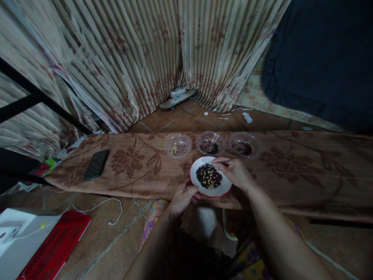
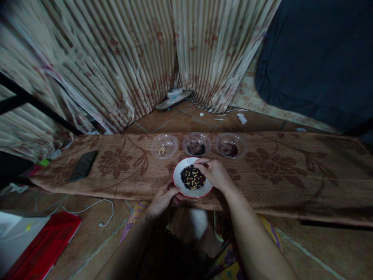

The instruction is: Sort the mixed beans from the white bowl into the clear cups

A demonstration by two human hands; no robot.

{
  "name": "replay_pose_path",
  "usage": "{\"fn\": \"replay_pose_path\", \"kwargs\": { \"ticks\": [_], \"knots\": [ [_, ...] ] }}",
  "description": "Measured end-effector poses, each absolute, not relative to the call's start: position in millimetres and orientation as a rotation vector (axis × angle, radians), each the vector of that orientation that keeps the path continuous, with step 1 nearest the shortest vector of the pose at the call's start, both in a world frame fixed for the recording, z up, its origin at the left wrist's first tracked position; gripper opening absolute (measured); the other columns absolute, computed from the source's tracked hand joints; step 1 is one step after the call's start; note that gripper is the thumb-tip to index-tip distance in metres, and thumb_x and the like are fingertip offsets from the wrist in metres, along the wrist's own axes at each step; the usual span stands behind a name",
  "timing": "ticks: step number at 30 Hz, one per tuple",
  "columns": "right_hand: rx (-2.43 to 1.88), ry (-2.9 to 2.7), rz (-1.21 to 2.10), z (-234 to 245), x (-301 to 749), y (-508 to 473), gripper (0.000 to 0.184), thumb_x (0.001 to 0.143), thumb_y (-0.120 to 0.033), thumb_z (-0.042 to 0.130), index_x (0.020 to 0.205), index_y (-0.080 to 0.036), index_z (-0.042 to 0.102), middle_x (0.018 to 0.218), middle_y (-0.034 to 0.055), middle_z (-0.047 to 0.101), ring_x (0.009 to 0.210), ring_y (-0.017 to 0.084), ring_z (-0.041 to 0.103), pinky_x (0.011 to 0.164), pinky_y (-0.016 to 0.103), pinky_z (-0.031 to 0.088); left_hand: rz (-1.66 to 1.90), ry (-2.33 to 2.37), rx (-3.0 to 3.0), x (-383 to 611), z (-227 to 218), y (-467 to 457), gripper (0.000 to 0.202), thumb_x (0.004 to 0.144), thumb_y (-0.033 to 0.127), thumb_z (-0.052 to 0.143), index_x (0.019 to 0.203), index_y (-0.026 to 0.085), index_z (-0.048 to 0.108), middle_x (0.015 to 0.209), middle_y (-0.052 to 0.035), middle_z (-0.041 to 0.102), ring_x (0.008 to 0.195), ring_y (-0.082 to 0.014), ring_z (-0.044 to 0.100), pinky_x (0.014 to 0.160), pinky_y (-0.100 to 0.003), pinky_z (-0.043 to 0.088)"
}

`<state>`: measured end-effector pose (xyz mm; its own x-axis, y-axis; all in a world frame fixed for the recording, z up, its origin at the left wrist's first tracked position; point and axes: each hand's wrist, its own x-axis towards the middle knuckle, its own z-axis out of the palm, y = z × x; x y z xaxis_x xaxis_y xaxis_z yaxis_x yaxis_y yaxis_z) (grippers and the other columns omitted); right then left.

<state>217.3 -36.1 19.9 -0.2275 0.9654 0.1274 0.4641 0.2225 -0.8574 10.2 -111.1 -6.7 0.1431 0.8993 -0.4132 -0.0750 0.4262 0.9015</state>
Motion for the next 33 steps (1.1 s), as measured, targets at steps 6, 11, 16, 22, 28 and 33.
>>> {"fn": "replay_pose_path", "kwargs": {
  "ticks": [6, 11, 16, 22, 28, 33],
  "knots": [
    [-1.312, -1.808, 0.894, 19, 218, -35, 0.025, 0.084, -0.039, 0.059, 0.086, -0.019, 0.074, 0.094, 0.006, 0.076, 0.082, 0.022, 0.07, 0.071, 0.03, 0.052, 0.842, 1.222, 0.856, 10, -4, -113, 0.03, 0.074, 0.031, 0.064, 0.099, 0.014, 0.058, 0.069, -0.0007, 0.063, 0.057, -0.0119, 0.059, 0.05, -0.021, 0.044],
    [-1.354, -1.795, 0.905, 18, 218, -34, 0.027, 0.084, -0.041, 0.059, 0.086, -0.019, 0.075, 0.092, 0.0062, 0.076, 0.077, 0.022, 0.069, 0.067, 0.03, 0.052, 0.841, 1.234, 0.858, 10, -5, -112, 0.033, 0.075, 0.03, 0.065, 0.102, 0.013, 0.057, 0.071, -0.0017, 0.065, 0.059, -0.0126, 0.06, 0.052, -0.021, 0.045],
    [-1.233, -1.644, 0.883, 18, 220, -33, 0.025, 0.081, -0.041, 0.063, 0.084, -0.019, 0.074, 0.089, 0.006, 0.075, 0.08, 0.022, 0.069, 0.07, 0.03, 0.052, 0.843, 1.241, 0.874, 10, -7, -112, 0.032, 0.075, 0.031, 0.064, 0.101, 0.013, 0.058, 0.069, -0.0011, 0.063, 0.058, -0.0128, 0.06, 0.051, -0.021, 0.044],
    [-1.241, -1.314, 0.789, 19, 222, -17, 0.027, 0.076, -0.042, 0.068, 0.084, -0.017, 0.073, 0.074, 0.0064, 0.074, 0.065, 0.02, 0.068, 0.058, 0.03, 0.053, 0.835, 1.235, 0.872, 9, -3, -112, 0.038, 0.074, 0.033, 0.065, 0.105, 0.012, 0.058, 0.072, -0.0029, 0.065, 0.06, -0.0141, 0.061, 0.051, -0.022, 0.044],
    [-1.243, -1.187, 0.78, 3, 222, 5, 0.033, 0.073, -0.045, 0.069, 0.082, -0.014, 0.073, 0.073, 0.0082, 0.074, 0.065, 0.022, 0.068, 0.064, 0.035, 0.056, 0.848, 1.254, 0.885, 9, -1, -113, 0.037, 0.075, 0.034, 0.065, 0.105, 0.012, 0.06, 0.076, -0.0037, 0.066, 0.064, -0.014, 0.061, 0.055, -0.022, 0.046],
    [-1.267, -1.2, 0.759, 2, 222, 3, 0.032, 0.074, -0.044, 0.069, 0.084, -0.015, 0.073, 0.075, 0.0084, 0.074, 0.065, 0.021, 0.068, 0.063, 0.034, 0.055, 0.823, 1.268, 0.889, 9, 0, -115, 0.039, 0.077, 0.035, 0.063, 0.109, 0.012, 0.058, 0.068, -0.002, 0.064, 0.06, -0.0136, 0.06, 0.052, -0.021, 0.044]
  ]
}}
